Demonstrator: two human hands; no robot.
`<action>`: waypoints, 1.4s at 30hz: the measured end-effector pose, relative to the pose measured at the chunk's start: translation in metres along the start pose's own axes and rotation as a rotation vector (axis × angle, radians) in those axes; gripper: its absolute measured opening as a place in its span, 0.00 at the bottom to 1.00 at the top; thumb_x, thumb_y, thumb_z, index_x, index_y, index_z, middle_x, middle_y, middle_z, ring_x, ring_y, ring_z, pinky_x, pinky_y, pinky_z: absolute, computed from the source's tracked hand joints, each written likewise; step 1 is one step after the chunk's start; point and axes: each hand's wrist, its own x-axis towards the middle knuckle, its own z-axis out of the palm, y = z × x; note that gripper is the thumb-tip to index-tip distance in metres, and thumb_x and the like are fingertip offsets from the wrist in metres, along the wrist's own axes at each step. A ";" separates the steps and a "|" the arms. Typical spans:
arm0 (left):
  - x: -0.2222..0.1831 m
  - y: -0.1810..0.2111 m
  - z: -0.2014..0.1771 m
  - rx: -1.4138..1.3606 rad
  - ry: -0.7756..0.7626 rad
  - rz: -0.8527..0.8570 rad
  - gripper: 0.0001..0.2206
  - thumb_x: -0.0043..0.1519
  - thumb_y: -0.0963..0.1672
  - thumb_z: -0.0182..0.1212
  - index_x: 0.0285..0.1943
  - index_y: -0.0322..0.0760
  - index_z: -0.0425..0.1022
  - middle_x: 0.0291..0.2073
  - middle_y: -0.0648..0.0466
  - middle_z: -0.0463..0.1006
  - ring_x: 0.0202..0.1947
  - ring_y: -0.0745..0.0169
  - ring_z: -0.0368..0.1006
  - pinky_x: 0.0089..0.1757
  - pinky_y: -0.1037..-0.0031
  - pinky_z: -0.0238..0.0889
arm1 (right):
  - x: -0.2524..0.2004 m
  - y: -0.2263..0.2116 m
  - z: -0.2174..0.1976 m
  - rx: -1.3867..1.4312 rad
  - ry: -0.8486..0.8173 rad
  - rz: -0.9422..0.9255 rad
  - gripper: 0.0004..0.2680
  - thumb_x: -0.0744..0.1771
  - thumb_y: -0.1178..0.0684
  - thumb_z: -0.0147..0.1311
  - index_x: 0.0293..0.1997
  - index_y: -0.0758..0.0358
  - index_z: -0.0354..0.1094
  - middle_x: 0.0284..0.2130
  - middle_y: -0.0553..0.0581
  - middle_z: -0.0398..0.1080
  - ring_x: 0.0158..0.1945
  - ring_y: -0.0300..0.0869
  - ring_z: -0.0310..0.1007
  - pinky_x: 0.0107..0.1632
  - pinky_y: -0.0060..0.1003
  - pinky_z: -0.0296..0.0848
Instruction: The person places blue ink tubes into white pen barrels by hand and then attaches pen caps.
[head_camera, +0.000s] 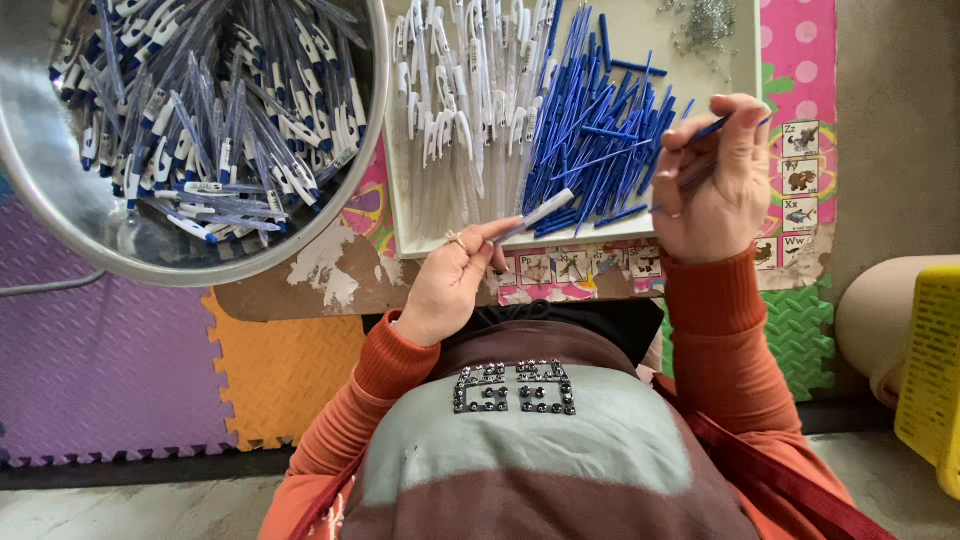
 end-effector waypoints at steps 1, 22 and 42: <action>0.001 0.004 -0.001 0.084 0.033 0.021 0.18 0.76 0.41 0.43 0.74 0.45 0.71 0.34 0.61 0.74 0.26 0.73 0.58 0.32 0.81 0.57 | -0.001 -0.002 -0.004 -0.099 -0.082 0.051 0.10 0.72 0.42 0.51 0.49 0.55 0.67 0.32 0.58 0.75 0.21 0.36 0.67 0.17 0.26 0.55; 0.018 0.110 -0.044 1.110 0.207 0.716 0.16 0.67 0.36 0.59 0.59 0.47 0.83 0.43 0.58 0.73 0.37 0.63 0.70 0.40 0.72 0.67 | -0.021 0.068 -0.044 -0.034 -0.316 0.338 0.10 0.69 0.62 0.56 0.55 0.75 0.68 0.37 0.70 0.77 0.27 0.45 0.81 0.13 0.18 0.53; 0.012 0.053 -0.042 0.456 0.341 0.497 0.09 0.70 0.38 0.62 0.56 0.40 0.83 0.41 0.51 0.83 0.41 0.50 0.81 0.47 0.64 0.73 | -0.025 0.036 -0.015 -0.212 -0.416 0.327 0.13 0.67 0.63 0.61 0.57 0.75 0.71 0.27 0.65 0.76 0.16 0.34 0.68 0.12 0.21 0.54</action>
